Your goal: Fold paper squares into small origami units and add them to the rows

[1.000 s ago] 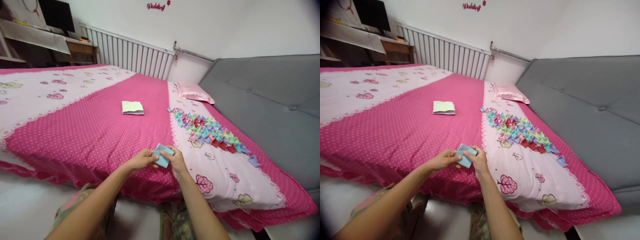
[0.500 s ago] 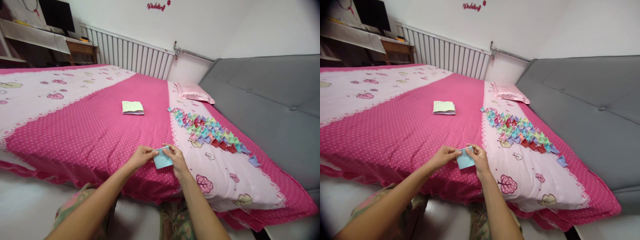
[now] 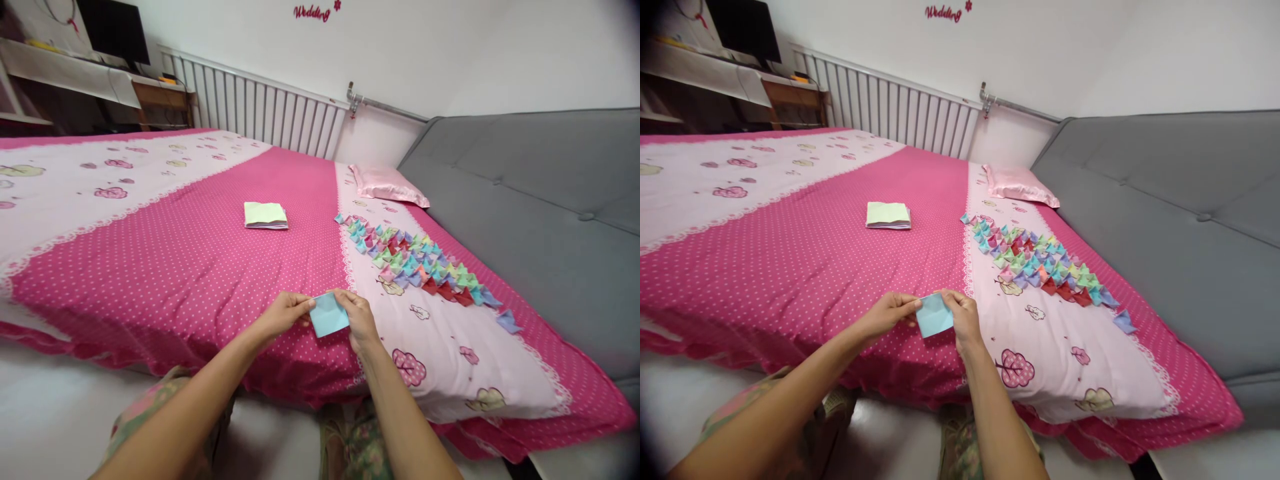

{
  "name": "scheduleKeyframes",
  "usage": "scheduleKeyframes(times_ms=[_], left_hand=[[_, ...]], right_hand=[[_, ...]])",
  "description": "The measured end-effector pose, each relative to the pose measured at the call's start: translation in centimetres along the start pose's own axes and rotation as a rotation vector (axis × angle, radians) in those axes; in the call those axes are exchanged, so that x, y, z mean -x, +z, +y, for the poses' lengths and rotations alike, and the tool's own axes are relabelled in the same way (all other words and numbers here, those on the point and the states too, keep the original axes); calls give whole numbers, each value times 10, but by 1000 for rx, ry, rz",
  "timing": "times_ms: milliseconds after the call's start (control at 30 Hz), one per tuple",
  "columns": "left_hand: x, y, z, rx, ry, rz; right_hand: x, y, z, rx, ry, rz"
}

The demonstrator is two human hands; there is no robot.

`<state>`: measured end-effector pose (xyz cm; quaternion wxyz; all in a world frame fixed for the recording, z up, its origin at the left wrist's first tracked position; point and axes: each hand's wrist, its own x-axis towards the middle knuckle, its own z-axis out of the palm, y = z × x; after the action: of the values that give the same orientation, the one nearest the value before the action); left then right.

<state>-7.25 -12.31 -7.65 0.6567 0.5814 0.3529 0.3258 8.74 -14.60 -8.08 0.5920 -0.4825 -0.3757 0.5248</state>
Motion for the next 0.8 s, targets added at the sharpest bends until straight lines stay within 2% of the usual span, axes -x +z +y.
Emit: scheduleKeyframes(times_ms=[167, 333, 400, 667, 800], left_hand=[[-1, -1, -2, -81, 51, 28], [-1, 0, -4, -97, 47, 22], [-1, 0, -4, -86, 37, 22], [-2, -1, -3, 16, 36, 112], [0, 4, 0, 106, 19, 154]], right_hand=[[-1, -1, 2, 82, 8, -29], [-1, -3, 4, 401, -238, 5], [-2, -5, 4, 470, -283, -1], [-1, -4, 7, 442, -258, -63], [1, 3, 11, 442, -266, 25]])
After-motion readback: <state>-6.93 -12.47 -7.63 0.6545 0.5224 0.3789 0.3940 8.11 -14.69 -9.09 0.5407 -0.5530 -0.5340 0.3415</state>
